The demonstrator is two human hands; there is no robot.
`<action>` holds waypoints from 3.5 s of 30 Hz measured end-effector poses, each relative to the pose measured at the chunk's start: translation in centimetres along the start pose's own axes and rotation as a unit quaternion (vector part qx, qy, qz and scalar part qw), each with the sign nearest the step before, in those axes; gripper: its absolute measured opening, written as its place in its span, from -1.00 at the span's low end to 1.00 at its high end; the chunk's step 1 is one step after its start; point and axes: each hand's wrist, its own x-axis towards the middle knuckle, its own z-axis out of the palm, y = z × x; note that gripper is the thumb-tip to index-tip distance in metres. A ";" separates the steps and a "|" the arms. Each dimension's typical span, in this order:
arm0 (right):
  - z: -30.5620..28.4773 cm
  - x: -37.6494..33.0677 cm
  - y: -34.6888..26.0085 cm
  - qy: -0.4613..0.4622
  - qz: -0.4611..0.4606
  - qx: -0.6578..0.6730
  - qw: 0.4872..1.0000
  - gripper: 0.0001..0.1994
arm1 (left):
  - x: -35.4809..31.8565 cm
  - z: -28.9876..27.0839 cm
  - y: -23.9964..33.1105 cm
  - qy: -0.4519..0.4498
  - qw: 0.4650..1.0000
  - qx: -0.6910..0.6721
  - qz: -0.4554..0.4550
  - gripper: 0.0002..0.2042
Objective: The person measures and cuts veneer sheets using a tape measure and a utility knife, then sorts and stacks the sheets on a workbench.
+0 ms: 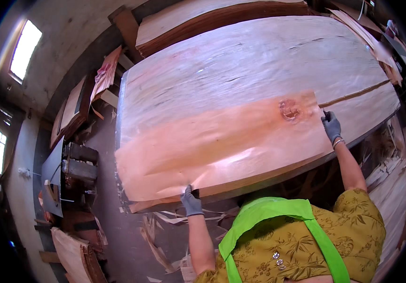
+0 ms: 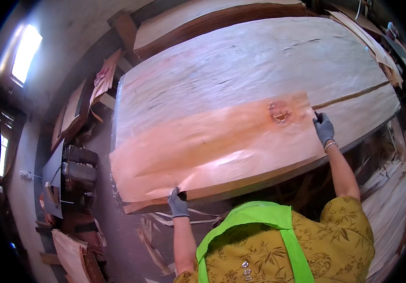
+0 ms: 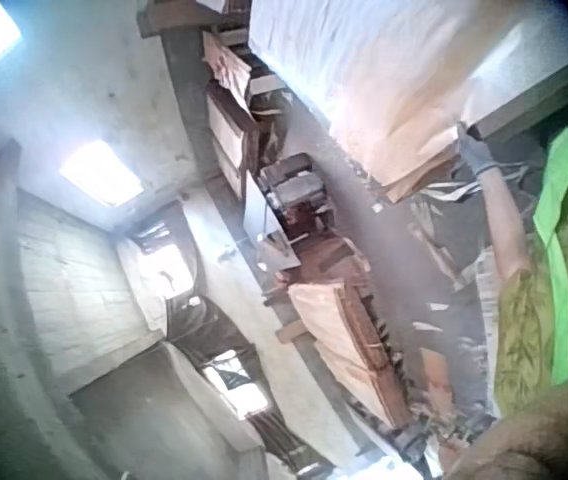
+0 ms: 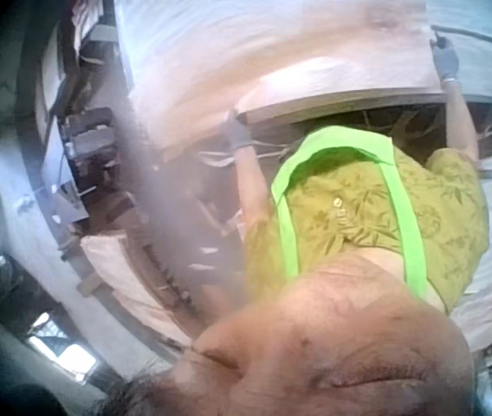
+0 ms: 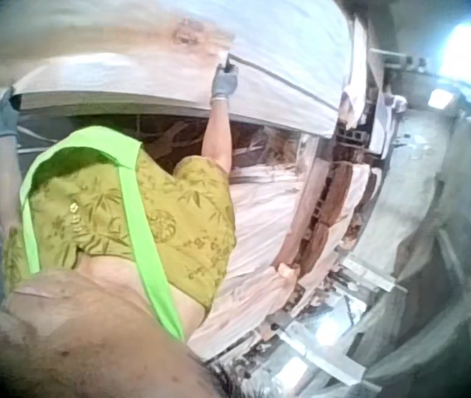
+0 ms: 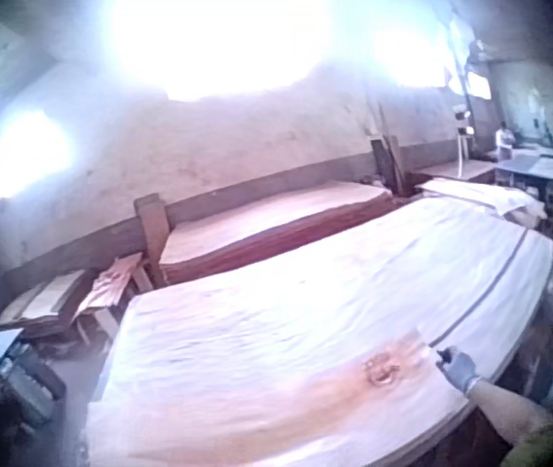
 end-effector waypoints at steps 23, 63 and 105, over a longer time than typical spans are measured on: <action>12.5 -23.2 -10.0 -0.220 0.470 0.535 0.667 -0.73 | 13.5 -10.0 3.5 0.017 0.941 -0.321 -0.103 -0.64; 16.3 -23.4 -82.4 0.014 -0.308 0.358 0.881 -0.82 | 9.0 -2.6 7.9 -0.286 0.922 0.057 0.254 -0.15; 22.9 -31.2 -16.5 -0.192 0.421 0.521 0.717 -0.84 | 18.0 -34.7 1.4 0.153 0.914 0.356 0.116 -0.52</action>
